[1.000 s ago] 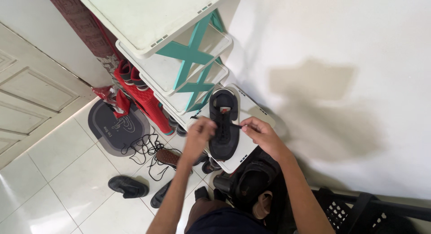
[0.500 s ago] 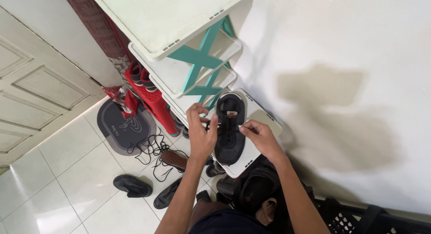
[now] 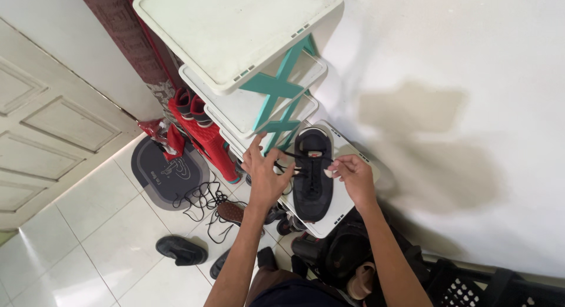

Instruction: The person threads a black shoelace through the eyelets of a black sneaker placed on a white plastic shelf. They pull the lace through multiple eyelets, adjust the tension, and continue lacing the shoe from the bottom upward.

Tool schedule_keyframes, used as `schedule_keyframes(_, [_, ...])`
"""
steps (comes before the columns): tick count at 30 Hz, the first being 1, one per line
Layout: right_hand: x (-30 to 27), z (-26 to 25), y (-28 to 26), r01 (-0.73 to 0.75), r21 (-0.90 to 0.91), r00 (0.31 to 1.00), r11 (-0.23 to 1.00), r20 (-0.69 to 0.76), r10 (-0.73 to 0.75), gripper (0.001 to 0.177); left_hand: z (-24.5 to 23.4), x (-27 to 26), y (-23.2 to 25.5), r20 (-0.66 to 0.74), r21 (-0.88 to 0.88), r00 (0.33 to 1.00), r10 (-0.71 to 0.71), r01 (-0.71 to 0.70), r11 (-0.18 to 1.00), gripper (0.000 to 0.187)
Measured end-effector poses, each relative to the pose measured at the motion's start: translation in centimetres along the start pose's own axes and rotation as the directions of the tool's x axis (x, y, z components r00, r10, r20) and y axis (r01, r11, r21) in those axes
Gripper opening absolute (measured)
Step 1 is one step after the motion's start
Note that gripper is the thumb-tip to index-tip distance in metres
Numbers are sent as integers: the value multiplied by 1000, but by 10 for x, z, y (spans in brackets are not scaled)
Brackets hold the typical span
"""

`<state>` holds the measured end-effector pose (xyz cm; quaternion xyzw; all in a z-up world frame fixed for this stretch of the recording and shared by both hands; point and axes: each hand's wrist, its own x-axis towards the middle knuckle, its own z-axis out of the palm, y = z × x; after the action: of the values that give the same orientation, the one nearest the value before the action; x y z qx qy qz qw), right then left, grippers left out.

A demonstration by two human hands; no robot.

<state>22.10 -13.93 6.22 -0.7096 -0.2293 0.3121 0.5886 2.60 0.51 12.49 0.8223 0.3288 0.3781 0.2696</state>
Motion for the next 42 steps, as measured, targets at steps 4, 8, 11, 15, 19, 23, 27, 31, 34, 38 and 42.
schedule_keyframes(4, [-1,13,14,41,-34,999,999,33,-40,15,0,-4,-18,260,-344,957,125,-29,938,12])
schedule_keyframes(8, [-9,48,17,70,20,992,997,106,-71,16,24,-16,-9,373,-598,927,32,214,773,28])
schedule_keyframes(11, [-16,64,17,79,106,992,991,91,-88,17,30,-19,-14,448,-566,892,-65,339,752,25])
schedule_keyframes(15, [-13,70,20,127,152,991,980,29,-133,21,37,-22,-33,487,-500,870,-82,354,790,21])
schedule_keyframes(19, [5,62,21,25,74,974,997,-229,-7,25,48,-23,-63,527,-412,836,-153,409,814,21])
schedule_keyframes(23, [18,51,25,25,-383,986,923,-142,-86,34,55,-37,-76,564,-537,824,-48,411,737,11])
schedule_keyframes(27, [29,44,41,26,-492,1000,870,26,-15,37,62,-41,-74,686,-504,720,-103,572,647,18])
schedule_keyframes(31, [35,34,57,21,-441,998,897,68,10,33,72,-35,-64,607,-491,777,-167,533,689,10])
schedule_keyframes(34, [43,20,63,-18,-286,981,958,181,72,23,85,-36,-53,501,-445,842,-201,450,774,9])
schedule_keyframes(38, [47,11,68,-47,-108,971,993,229,71,18,104,-32,-45,414,-471,891,-187,385,794,7])
schedule_keyframes(42, [53,7,79,-115,-16,956,993,269,115,17,121,-29,-49,335,-362,936,-110,235,902,7])
